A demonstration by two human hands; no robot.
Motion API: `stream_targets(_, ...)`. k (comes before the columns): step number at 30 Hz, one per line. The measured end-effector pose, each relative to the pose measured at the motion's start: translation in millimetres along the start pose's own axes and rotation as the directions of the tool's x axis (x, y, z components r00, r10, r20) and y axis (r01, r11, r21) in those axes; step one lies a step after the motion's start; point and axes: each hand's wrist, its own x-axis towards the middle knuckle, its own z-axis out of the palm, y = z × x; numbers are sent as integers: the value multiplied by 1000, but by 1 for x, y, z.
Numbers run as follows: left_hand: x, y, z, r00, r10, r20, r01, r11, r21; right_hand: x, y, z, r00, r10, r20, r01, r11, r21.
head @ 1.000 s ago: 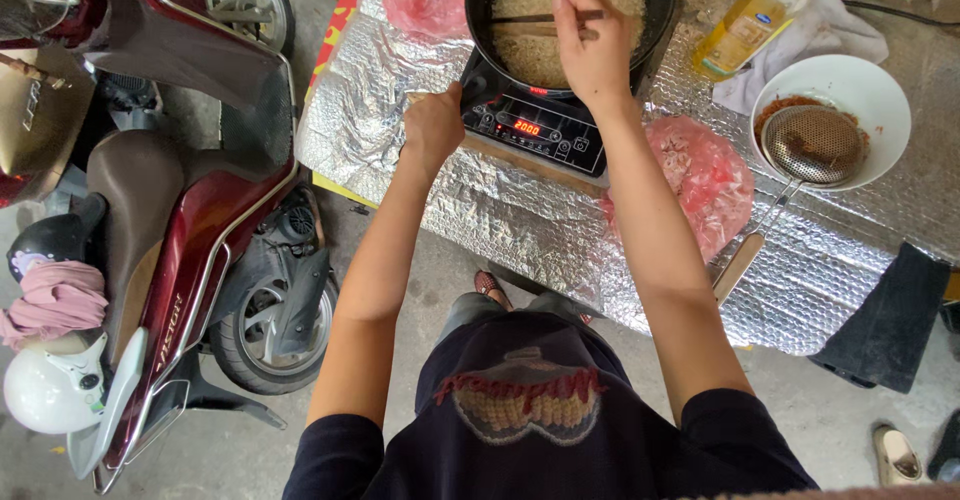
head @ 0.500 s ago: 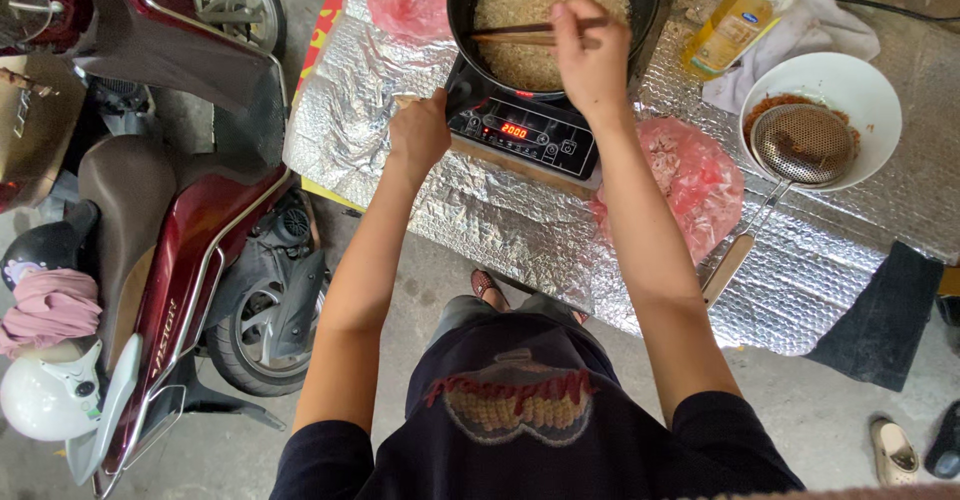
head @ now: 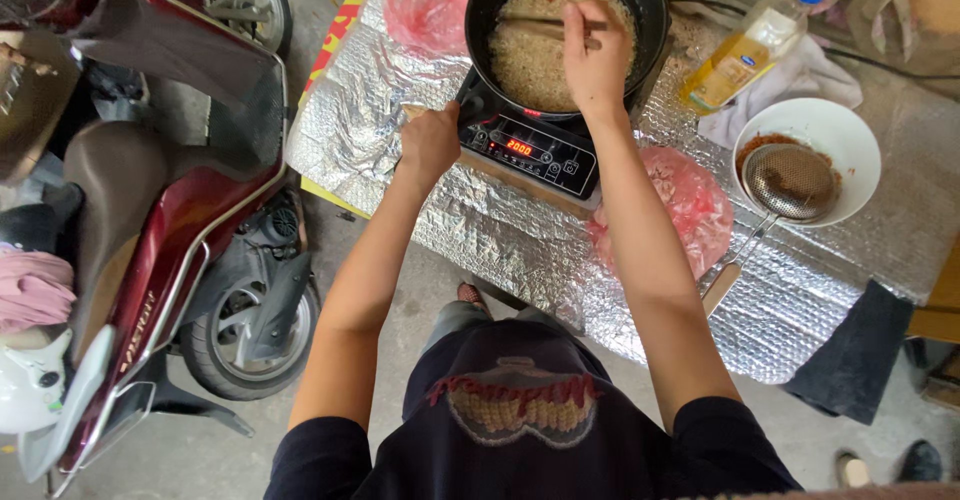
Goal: The person stirs rice in a pan on an induction cooktop using chopsticks. The person holds the pan handle with the left hand and continuously stirs the contents with the right hand.
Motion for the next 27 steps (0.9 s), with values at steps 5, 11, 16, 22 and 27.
stream_targets(5,-1,1,2,1000,-27,2,27,1000,-7,9,-20,-3,991,75,107,-73,997,-19)
stream_targets(11,4,1,6,1000,-3,-18,2,999,-52,19,-34,1,989,-140,51,146,981,-131)
stream_targets(16,5,2,8,999,2,-32,-3,999,-51,26,-25,8,999,-16,28,17,999,-50)
stream_targets(22,6,3,11,1000,20,-17,-20,999,-28,35,-8,0,999,19,50,-17,999,-37)
stream_targets(27,9,3,17,998,43,-53,-44,999,-23,58,23,-8,991,128,-32,-121,980,159)
